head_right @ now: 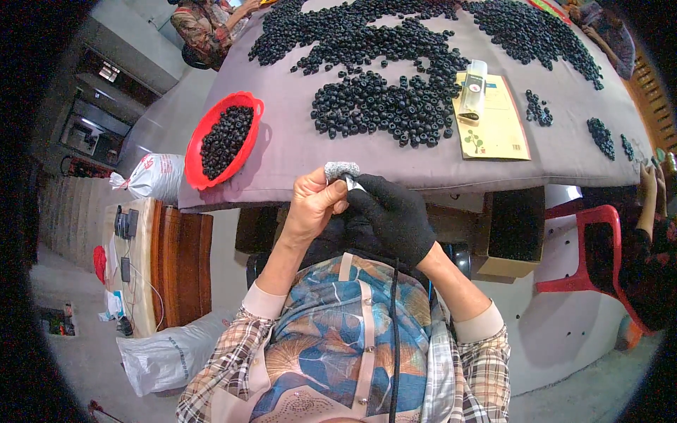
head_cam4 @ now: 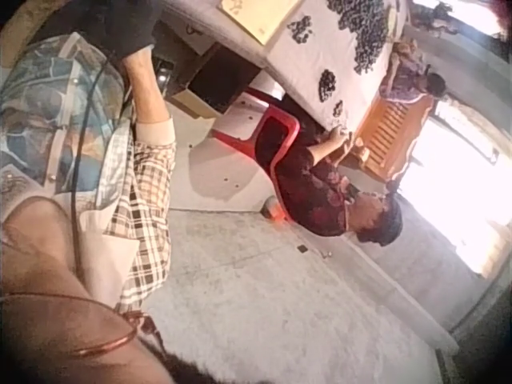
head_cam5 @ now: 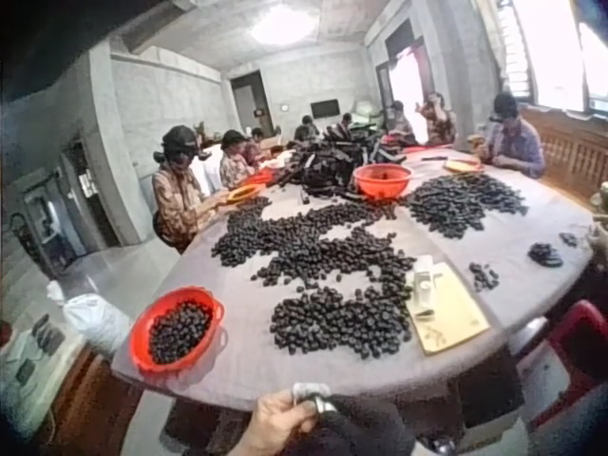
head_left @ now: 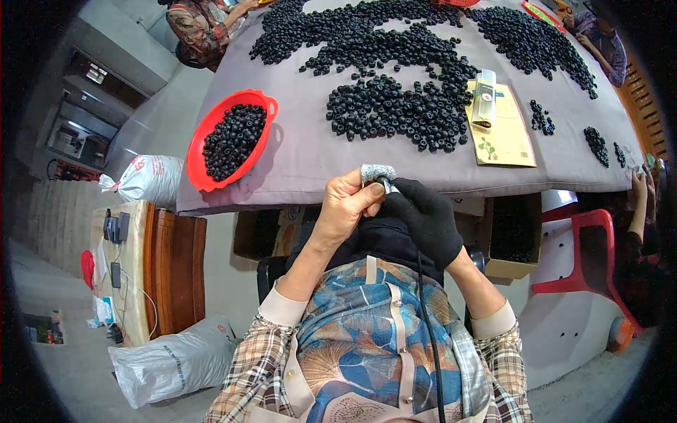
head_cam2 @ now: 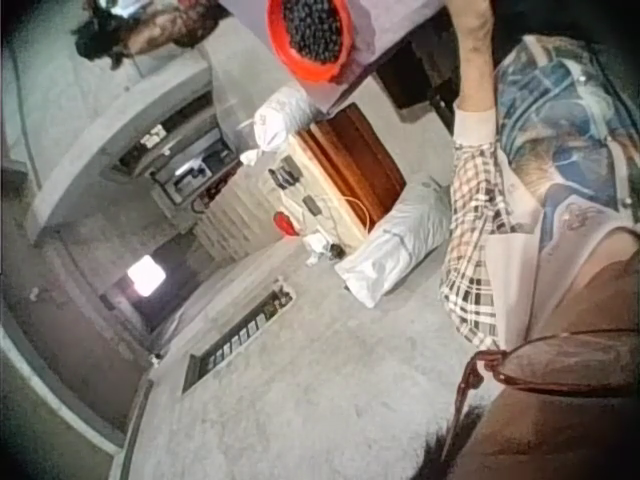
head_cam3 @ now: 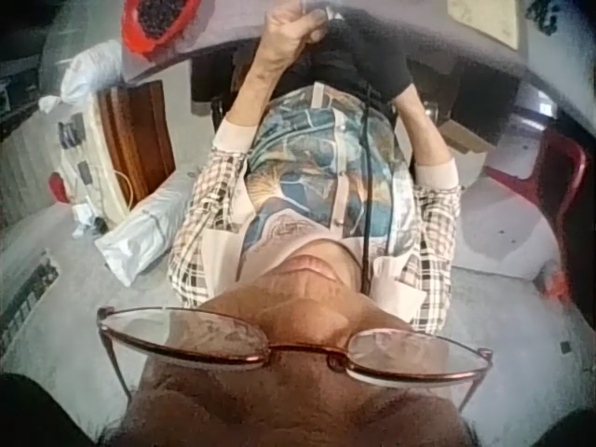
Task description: The person deburrs small black parts one at a time using a handheld rotary tool.
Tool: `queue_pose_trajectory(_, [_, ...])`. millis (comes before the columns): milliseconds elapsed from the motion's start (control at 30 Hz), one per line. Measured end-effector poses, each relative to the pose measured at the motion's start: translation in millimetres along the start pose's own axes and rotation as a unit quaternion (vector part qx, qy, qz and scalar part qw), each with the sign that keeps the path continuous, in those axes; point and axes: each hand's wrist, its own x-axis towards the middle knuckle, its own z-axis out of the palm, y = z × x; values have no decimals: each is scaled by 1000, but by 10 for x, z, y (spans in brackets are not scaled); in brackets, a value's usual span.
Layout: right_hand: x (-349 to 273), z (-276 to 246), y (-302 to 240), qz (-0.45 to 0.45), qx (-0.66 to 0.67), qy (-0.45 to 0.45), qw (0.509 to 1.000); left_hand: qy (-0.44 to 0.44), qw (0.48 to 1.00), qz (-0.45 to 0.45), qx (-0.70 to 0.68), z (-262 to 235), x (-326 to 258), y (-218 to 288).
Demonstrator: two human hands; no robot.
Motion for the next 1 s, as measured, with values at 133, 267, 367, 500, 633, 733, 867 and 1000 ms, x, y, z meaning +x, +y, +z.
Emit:
queue_pose_trajectory(133, [6,3,56,19,0,-1,1000,14,1000,-2,16,20,-2,6])
queue_pose_trajectory(267, [11,5,57,17,4,-2,1000,17,1000,1,15,15,2,-19])
queue_pose_trajectory(367, [21,-5,32,11,1,-5,1000,13,1000,6,15,12,4,-31])
queue_pose_trajectory(500, [33,-20,-33,22,7,-17,1000,16,999,13,32,-4,-8,-39])
queue_pose_trajectory(633, [21,7,36,26,17,-3,1000,11,999,18,26,-3,-1,-51])
queue_pose_trajectory(733, [22,4,49,21,16,4,1000,20,999,12,29,5,8,-67])
queue_pose_trajectory(867, [27,12,5,51,56,-8,997,25,999,21,41,-15,13,-98])
queue_pose_trajectory(1000, [27,16,42,46,38,3,998,26,999,20,37,0,17,-111])
